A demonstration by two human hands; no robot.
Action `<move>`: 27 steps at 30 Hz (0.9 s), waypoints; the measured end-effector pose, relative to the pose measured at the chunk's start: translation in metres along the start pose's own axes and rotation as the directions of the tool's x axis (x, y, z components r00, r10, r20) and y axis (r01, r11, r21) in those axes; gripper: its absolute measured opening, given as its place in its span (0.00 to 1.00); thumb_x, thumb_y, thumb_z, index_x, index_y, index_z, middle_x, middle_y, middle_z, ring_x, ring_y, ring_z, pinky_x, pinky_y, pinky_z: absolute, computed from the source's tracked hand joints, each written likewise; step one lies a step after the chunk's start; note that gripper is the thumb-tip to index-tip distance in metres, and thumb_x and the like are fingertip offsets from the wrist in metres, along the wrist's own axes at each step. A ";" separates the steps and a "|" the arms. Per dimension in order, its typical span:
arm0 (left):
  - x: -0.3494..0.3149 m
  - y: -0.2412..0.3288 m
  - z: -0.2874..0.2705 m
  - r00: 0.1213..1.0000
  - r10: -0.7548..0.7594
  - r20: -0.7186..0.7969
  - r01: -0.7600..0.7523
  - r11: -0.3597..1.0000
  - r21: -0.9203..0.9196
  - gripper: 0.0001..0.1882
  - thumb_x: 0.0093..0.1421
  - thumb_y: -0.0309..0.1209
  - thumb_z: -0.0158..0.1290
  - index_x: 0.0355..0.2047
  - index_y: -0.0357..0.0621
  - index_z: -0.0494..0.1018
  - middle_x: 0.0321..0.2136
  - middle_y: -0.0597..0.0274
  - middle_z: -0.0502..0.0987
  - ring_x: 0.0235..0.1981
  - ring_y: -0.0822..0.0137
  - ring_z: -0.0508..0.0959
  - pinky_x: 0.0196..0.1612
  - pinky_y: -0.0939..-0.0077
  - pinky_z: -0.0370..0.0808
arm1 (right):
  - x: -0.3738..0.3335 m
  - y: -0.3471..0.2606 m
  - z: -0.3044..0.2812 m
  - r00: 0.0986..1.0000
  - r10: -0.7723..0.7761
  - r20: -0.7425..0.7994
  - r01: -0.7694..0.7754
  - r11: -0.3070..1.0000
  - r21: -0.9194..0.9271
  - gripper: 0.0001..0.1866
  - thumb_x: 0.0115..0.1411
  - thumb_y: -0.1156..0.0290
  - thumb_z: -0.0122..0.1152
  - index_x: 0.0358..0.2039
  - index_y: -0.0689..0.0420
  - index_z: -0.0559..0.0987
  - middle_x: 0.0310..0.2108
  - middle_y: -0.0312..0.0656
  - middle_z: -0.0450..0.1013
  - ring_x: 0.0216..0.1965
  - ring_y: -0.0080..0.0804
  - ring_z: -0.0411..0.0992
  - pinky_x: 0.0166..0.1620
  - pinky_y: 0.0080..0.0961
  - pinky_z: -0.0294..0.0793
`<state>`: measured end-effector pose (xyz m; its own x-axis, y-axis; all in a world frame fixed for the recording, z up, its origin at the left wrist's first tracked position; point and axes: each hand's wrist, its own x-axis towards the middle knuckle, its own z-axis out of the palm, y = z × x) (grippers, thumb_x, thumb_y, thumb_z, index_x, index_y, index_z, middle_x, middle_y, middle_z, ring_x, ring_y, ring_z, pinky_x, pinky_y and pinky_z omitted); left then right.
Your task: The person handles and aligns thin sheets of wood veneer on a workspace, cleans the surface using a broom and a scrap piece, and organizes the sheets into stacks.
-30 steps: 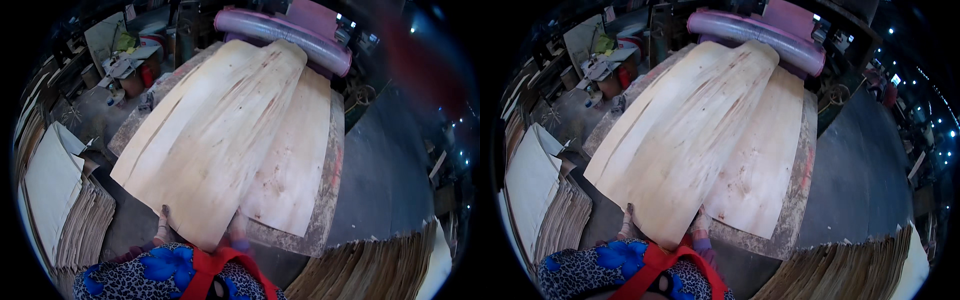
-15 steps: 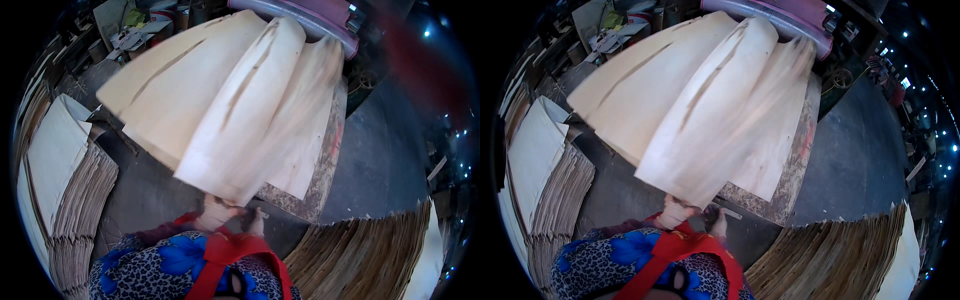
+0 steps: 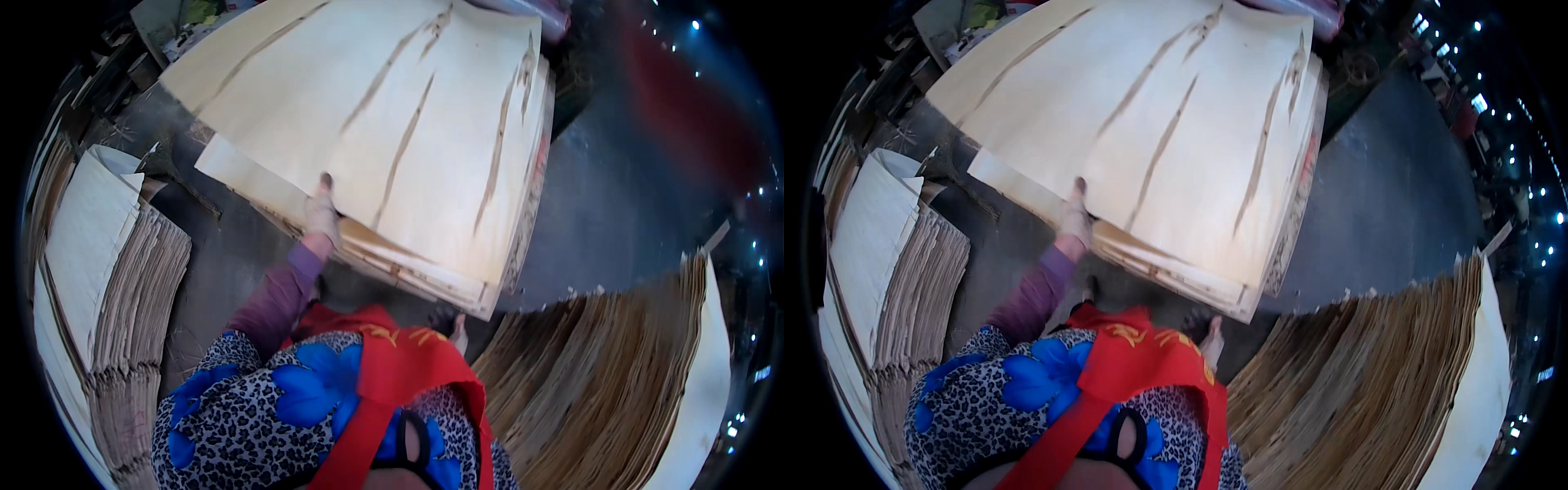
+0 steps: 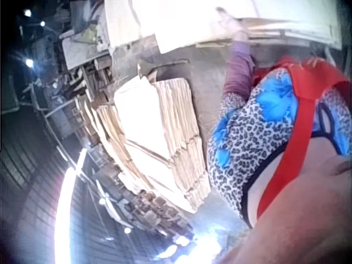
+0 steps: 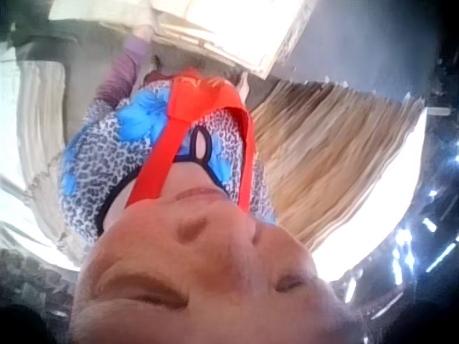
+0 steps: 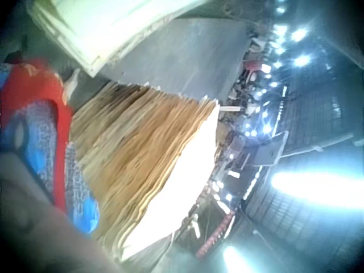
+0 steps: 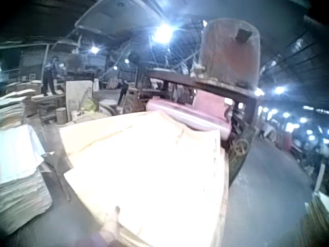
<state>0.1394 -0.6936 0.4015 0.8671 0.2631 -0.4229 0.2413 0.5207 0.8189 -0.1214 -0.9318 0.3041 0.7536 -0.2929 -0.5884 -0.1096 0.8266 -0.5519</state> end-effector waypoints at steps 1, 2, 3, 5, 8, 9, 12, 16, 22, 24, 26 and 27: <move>0.001 0.004 -0.007 0.992 -0.065 0.105 0.087 0.972 -0.217 0.26 0.57 0.45 0.48 0.50 0.41 0.61 0.48 0.56 0.67 0.49 0.61 0.67 0.49 0.63 0.66 | -0.011 -0.015 0.022 0.997 -0.014 -0.082 0.006 0.995 -0.100 0.28 0.58 0.46 0.45 0.39 0.63 0.73 0.33 0.43 0.73 0.32 0.34 0.71 0.39 0.32 0.71; 0.000 0.012 -0.009 0.991 -0.089 0.101 0.111 0.964 -0.242 0.26 0.57 0.45 0.48 0.50 0.42 0.61 0.49 0.57 0.67 0.50 0.60 0.67 0.49 0.61 0.66 | -0.012 -0.018 0.031 0.983 -0.113 -0.146 0.092 0.985 -0.145 0.29 0.57 0.46 0.45 0.38 0.62 0.73 0.34 0.44 0.73 0.32 0.34 0.71 0.39 0.31 0.72; 0.002 0.021 -0.010 0.990 -0.100 0.102 0.125 0.954 -0.273 0.26 0.56 0.46 0.48 0.50 0.43 0.62 0.49 0.58 0.67 0.50 0.60 0.66 0.50 0.59 0.66 | -0.010 -0.023 0.030 0.992 -0.110 -0.062 0.099 0.983 -0.158 0.30 0.57 0.44 0.44 0.39 0.62 0.73 0.34 0.45 0.73 0.33 0.35 0.71 0.40 0.30 0.72; 0.017 0.031 -0.034 0.982 -0.172 0.081 0.189 0.924 -0.334 0.26 0.56 0.47 0.47 0.50 0.45 0.62 0.49 0.57 0.67 0.50 0.59 0.66 0.49 0.56 0.66 | -0.013 -0.029 0.056 0.999 -0.005 0.037 0.011 0.989 -0.150 0.32 0.56 0.42 0.44 0.40 0.63 0.71 0.35 0.46 0.72 0.34 0.35 0.71 0.40 0.30 0.72; 0.035 0.039 -0.034 0.971 -0.221 0.090 0.238 0.914 -0.329 0.26 0.56 0.48 0.47 0.50 0.47 0.61 0.50 0.58 0.66 0.51 0.58 0.66 0.50 0.55 0.67 | 0.001 -0.042 0.074 0.963 0.020 0.267 -0.002 0.998 -0.065 0.36 0.53 0.39 0.45 0.48 0.60 0.65 0.47 0.46 0.65 0.46 0.37 0.65 0.49 0.38 0.65; 0.026 0.039 -0.028 0.972 -0.199 0.122 0.229 0.914 -0.334 0.27 0.56 0.49 0.47 0.50 0.46 0.61 0.50 0.58 0.66 0.50 0.58 0.66 0.50 0.56 0.67 | 0.006 -0.042 0.081 0.947 -0.060 0.316 0.068 0.998 -0.017 0.37 0.53 0.39 0.46 0.50 0.60 0.63 0.50 0.45 0.63 0.49 0.37 0.62 0.51 0.41 0.62; 0.010 0.052 -0.020 0.970 -0.146 0.196 0.194 0.946 -0.260 0.30 0.55 0.52 0.47 0.51 0.45 0.59 0.51 0.57 0.65 0.51 0.57 0.66 0.50 0.56 0.67 | 0.017 -0.060 0.122 0.903 -0.308 0.299 0.266 0.948 0.175 0.42 0.49 0.38 0.50 0.55 0.57 0.57 0.56 0.41 0.55 0.57 0.39 0.53 0.56 0.52 0.51; 0.004 0.071 -0.022 0.927 -0.023 0.374 0.084 0.985 -0.148 0.33 0.54 0.57 0.43 0.49 0.44 0.60 0.46 0.56 0.69 0.42 0.58 0.72 0.40 0.60 0.73 | 0.032 -0.096 0.159 0.888 -0.454 0.075 0.453 0.891 0.025 0.35 0.54 0.47 0.52 0.55 0.56 0.59 0.53 0.40 0.60 0.51 0.41 0.62 0.47 0.48 0.68; -0.019 0.182 0.012 0.869 0.160 0.467 -0.154 0.987 -0.051 0.33 0.52 0.59 0.45 0.44 0.42 0.64 0.34 0.57 0.74 0.28 0.66 0.75 0.28 0.70 0.75 | -0.004 -0.193 0.258 0.393 -0.871 0.294 0.904 0.307 -0.297 0.33 0.55 0.51 0.52 0.54 0.62 0.60 0.53 0.43 0.61 0.55 0.34 0.58 0.45 0.36 0.71; -0.020 0.210 0.048 0.857 0.263 0.443 -0.249 0.964 -0.090 0.31 0.53 0.58 0.45 0.41 0.42 0.66 0.32 0.59 0.75 0.27 0.69 0.75 0.28 0.71 0.75 | 0.018 -0.243 0.235 0.242 -0.845 0.477 0.945 0.094 -0.314 0.35 0.56 0.48 0.49 0.55 0.63 0.59 0.53 0.45 0.60 0.57 0.33 0.53 0.45 0.31 0.71; -0.008 0.230 0.073 0.838 0.268 0.476 -0.246 0.963 -0.109 0.29 0.54 0.56 0.45 0.41 0.41 0.67 0.29 0.59 0.75 0.26 0.67 0.76 0.26 0.72 0.75 | 0.008 -0.268 0.282 0.259 -0.866 0.427 0.939 0.122 -0.322 0.33 0.57 0.46 0.45 0.51 0.63 0.63 0.51 0.45 0.61 0.51 0.32 0.61 0.39 0.26 0.72; 0.003 0.238 0.080 0.832 0.262 0.488 -0.242 0.964 -0.105 0.28 0.54 0.55 0.45 0.41 0.41 0.67 0.28 0.59 0.76 0.26 0.66 0.77 0.26 0.73 0.75 | -0.005 -0.272 0.321 0.374 -0.838 0.397 0.876 0.179 -0.447 0.32 0.57 0.44 0.43 0.44 0.64 0.69 0.41 0.46 0.69 0.36 0.31 0.71 0.31 0.23 0.71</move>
<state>0.2345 -0.6334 0.6263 0.9978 -0.0408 0.0523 -0.0232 0.5239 0.8515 0.1123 -1.0008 0.6471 0.6309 -0.6116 0.4774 0.3513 -0.3235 -0.8786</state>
